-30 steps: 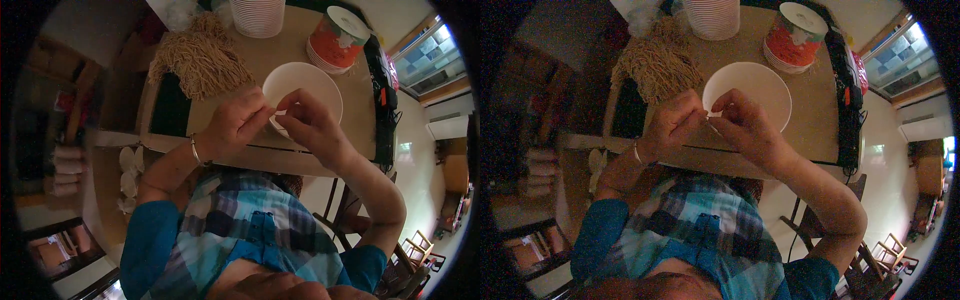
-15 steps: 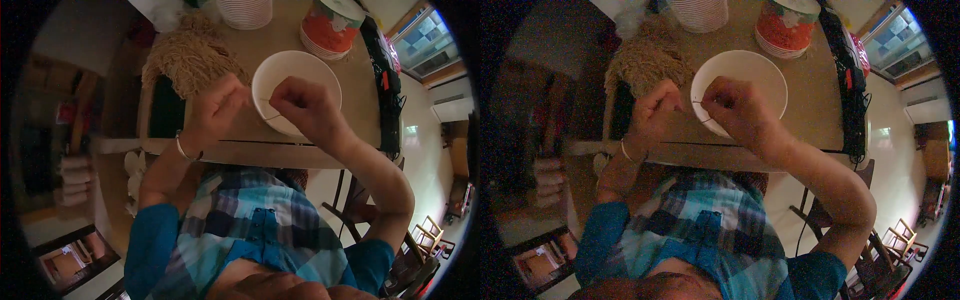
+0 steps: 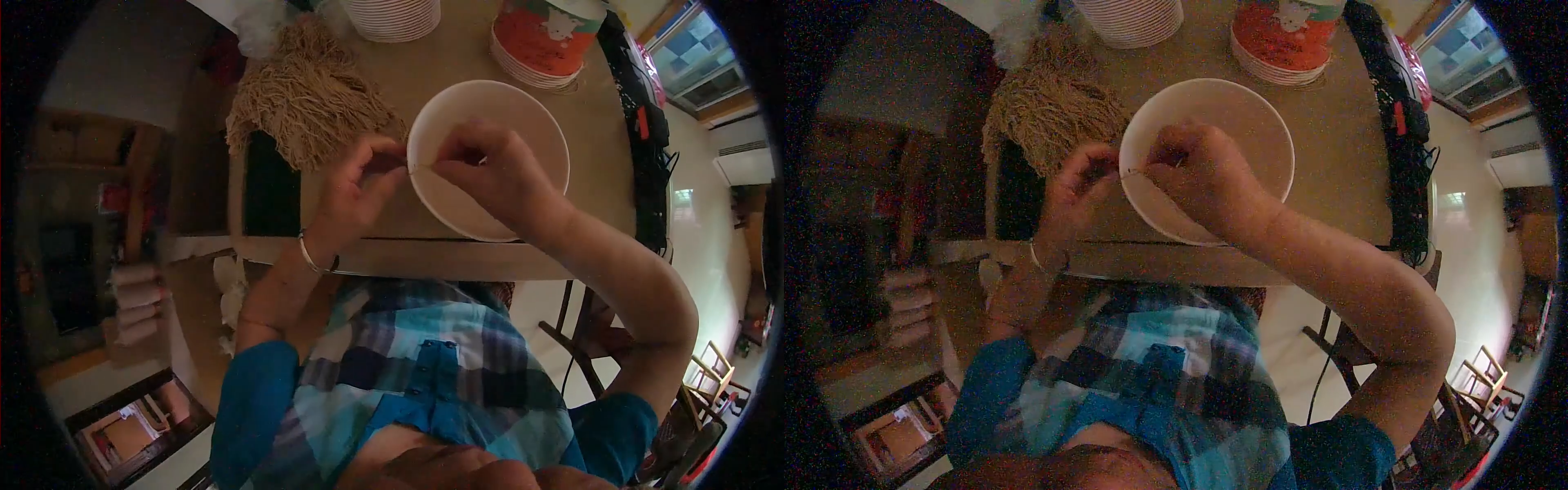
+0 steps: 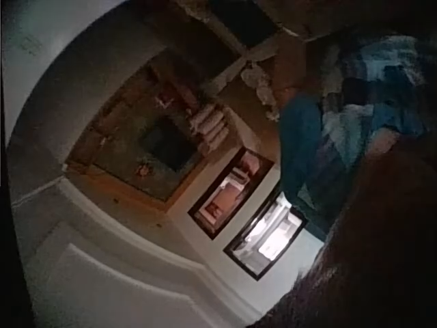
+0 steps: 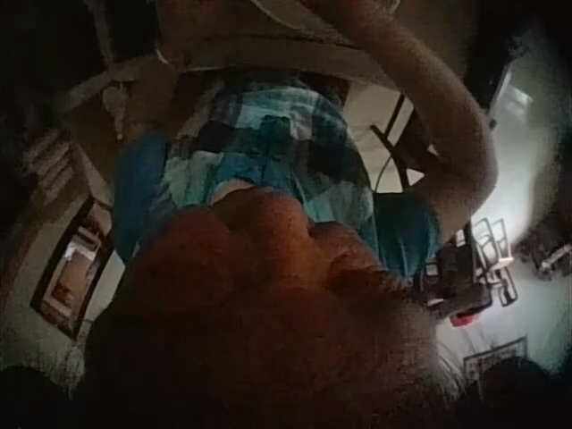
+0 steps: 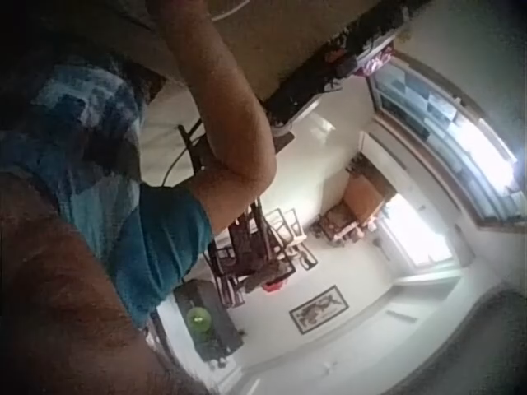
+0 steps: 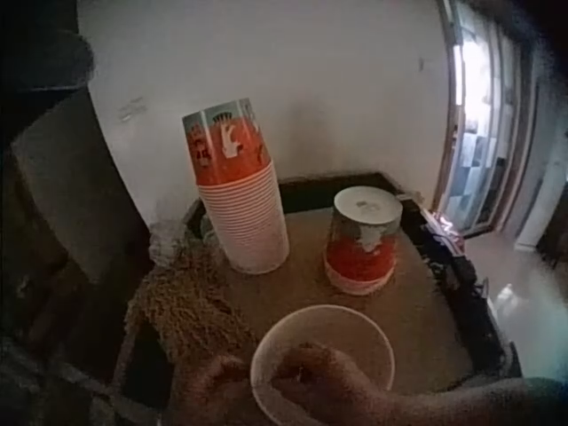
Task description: Tying a knot in a thin piece of string or fiber over a white bowl.
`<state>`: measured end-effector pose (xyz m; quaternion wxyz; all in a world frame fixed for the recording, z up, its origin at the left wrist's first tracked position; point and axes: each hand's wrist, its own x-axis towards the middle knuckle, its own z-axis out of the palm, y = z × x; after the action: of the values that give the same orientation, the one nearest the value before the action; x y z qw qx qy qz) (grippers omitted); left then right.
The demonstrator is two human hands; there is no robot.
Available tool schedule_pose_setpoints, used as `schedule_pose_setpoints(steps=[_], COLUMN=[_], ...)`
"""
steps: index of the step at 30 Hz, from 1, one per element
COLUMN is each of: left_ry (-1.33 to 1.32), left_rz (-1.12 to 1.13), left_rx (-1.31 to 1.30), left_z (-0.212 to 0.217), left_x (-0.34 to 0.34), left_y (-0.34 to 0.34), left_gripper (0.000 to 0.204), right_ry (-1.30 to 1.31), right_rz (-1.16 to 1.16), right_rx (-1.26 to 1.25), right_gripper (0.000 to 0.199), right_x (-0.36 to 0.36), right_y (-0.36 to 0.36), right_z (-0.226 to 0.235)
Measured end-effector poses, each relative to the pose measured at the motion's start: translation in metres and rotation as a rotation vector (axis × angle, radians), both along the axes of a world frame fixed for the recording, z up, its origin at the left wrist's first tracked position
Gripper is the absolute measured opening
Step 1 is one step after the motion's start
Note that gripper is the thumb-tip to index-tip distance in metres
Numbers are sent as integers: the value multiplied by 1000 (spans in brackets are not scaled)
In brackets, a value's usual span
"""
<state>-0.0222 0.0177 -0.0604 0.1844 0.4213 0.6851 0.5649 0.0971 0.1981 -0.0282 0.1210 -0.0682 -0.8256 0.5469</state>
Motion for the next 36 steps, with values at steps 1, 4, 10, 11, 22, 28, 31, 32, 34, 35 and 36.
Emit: schedule_pose_setpoints(steps=[1,4,10,11,22,28,31,32,34,35,36], left_ry=[4,21,81,93,776,729,649,619,451,280,280], left_rz=[-8,-14,-86,-101,-539,-492,-393,-298,-149,-1,0], left_rx=[-8,-28,-123,-157,-104,-77,-114,-165,-149,-130,-131], left_z=[4,-1,9,12,38,34,47,51,45,41,38], left_x=[3,6,20,23,90,74,54,49,39,34,31], left_y=[0,-4,-16,-18,-17,-25,-32,-32,-33,-32,-27], left_gripper=[18,19,18,18,39,28,17,13,11,9,9], right_ry=[-41,-119,-251,-250,-247,-238,-205,-203,-223,-222,-210], right_rz=[14,-19,-51,-51,21,19,24,21,42,41,41], right_rx=[-44,-167,-226,-226,-280,-234,-215,-217,-262,-262,-261], right_gripper=[9,9,9,9,10,9,9,9,10,10,10], right_x=[0,-1,-1,-1,-3,-4,-3,-3,-3,-3,-3], right_y=[0,-2,-3,-3,-4,-6,-5,-4,-3,-3,-3], right_z=[0,2,3,2,-4,-9,-11,-10,-7,-6,-7])
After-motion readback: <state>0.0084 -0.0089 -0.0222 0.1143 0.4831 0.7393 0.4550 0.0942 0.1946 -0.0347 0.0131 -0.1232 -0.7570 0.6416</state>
